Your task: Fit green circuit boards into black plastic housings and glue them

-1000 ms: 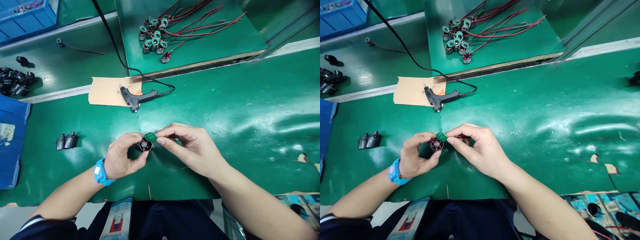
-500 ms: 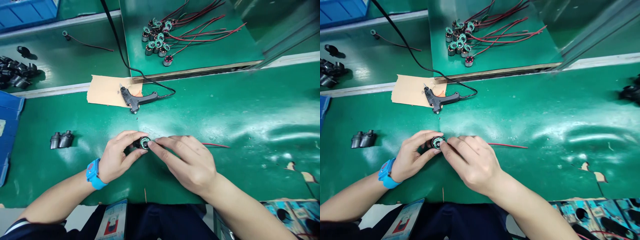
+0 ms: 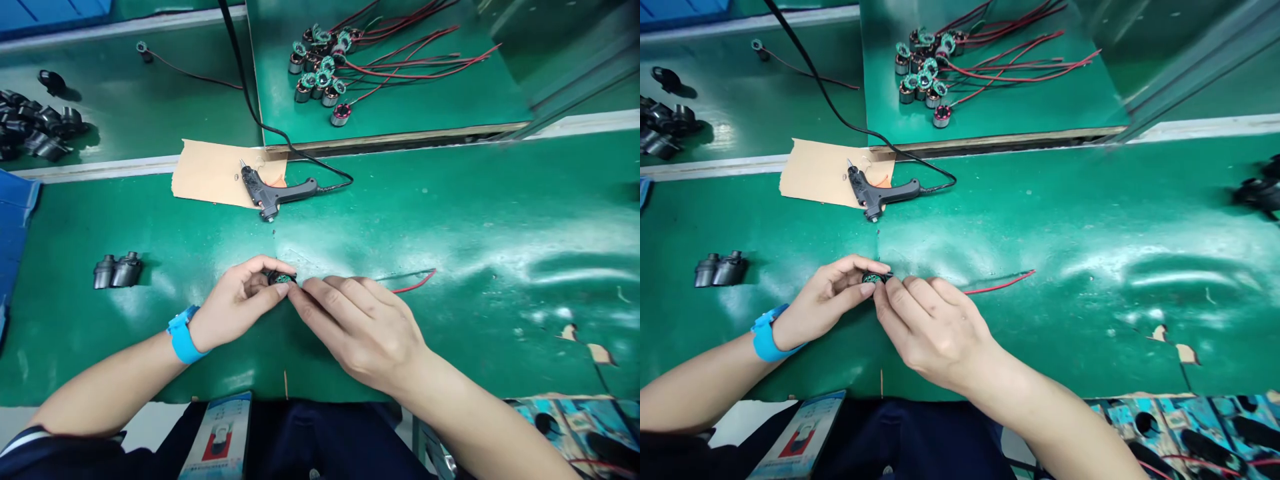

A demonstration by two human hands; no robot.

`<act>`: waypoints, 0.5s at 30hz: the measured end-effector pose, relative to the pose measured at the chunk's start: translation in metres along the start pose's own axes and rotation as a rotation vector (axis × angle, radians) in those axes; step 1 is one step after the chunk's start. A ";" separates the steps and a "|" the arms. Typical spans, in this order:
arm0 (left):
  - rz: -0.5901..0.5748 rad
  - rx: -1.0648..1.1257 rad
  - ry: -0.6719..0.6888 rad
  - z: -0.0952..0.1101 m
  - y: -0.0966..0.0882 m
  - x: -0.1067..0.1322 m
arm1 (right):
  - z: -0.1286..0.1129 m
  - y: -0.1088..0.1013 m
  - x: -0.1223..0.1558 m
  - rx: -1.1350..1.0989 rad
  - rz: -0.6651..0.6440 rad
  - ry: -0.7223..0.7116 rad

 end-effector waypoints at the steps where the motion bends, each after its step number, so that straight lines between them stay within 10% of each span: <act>1: 0.026 0.008 0.012 0.000 0.000 -0.001 | 0.003 0.002 0.001 -0.047 0.011 0.039; 7: 0.106 0.046 0.091 -0.004 -0.002 -0.004 | 0.021 0.007 0.006 -0.309 0.053 0.323; 15: 0.095 0.118 0.044 -0.009 0.000 -0.004 | 0.007 0.003 0.002 -0.216 0.099 0.245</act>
Point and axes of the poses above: each hand's wrist, its own x-axis away from the middle knuckle, its own y-axis out of the palm, z = x × y, the point moved 5 cm from there along -x, towards the middle knuckle, and after that the axes turned 4 degrees about -y, right-handed, at the moved point
